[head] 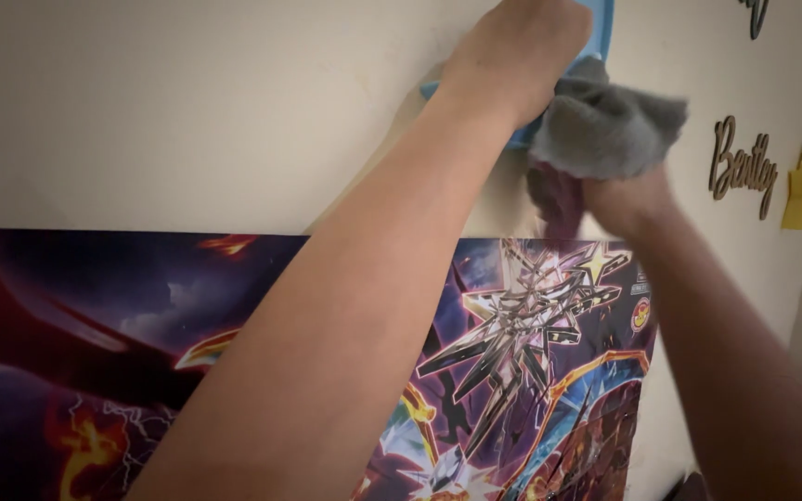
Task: Wiping dust off wall decorations, a poster, and a plastic stool using a cloth.
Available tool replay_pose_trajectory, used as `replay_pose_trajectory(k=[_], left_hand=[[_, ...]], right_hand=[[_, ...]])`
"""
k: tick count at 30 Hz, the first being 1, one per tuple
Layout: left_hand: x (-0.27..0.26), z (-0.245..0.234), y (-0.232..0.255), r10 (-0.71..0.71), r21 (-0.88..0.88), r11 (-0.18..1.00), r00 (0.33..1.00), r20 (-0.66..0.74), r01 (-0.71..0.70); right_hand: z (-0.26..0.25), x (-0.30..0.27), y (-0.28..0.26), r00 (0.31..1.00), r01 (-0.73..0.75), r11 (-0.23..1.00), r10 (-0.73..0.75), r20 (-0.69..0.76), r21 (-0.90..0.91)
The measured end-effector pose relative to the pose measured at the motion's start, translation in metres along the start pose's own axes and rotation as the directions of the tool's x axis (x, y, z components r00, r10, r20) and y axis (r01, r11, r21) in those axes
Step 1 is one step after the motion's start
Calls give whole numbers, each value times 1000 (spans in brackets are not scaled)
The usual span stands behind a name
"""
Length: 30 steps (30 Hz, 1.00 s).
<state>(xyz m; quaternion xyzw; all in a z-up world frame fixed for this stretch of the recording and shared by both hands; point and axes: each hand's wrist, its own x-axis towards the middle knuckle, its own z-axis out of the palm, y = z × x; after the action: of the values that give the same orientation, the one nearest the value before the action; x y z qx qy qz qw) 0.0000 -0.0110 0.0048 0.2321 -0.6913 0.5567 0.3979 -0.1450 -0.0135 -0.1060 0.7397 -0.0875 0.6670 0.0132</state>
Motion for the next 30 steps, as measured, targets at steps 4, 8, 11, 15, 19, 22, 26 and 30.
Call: replay_pose_trajectory(k=[4, 8, 11, 15, 19, 22, 26, 30], left_hand=[[-5, -19, 9, -1, -93, 996, 996, -88, -7], [-6, -28, 11, -58, -165, 983, 988, 143, 82], [-4, -21, 10, -110, -85, 990, 991, 74, 116], [-2, -16, 9, -99, -76, 992, 992, 78, 105], [-3, -2, 11, -72, -65, 995, 997, 26, 74], [-5, -9, 12, -70, -52, 996, 997, 19, 70], [-3, -15, 11, -59, -31, 998, 998, 4, 59], [-5, -22, 13, -111, -101, 988, 991, 73, 118]], right_hand=[[-56, 65, 87, 765, 345, -130, -534, 359, -929], [-42, 68, 105, 808, 374, 97, -522, 273, -922], [-25, 65, 112, 874, 375, 428, -459, 160, -822], [-7, 59, 110, 955, 275, 813, -291, 52, -513], [9, 34, 38, 738, 545, 527, -670, 75, -653], [-22, 44, 30, 765, 499, 351, -608, 213, -792], [-43, 124, 77, 995, 39, -1, -95, 39, -999], [-49, 172, 122, 958, -255, 943, 218, -185, -213]])
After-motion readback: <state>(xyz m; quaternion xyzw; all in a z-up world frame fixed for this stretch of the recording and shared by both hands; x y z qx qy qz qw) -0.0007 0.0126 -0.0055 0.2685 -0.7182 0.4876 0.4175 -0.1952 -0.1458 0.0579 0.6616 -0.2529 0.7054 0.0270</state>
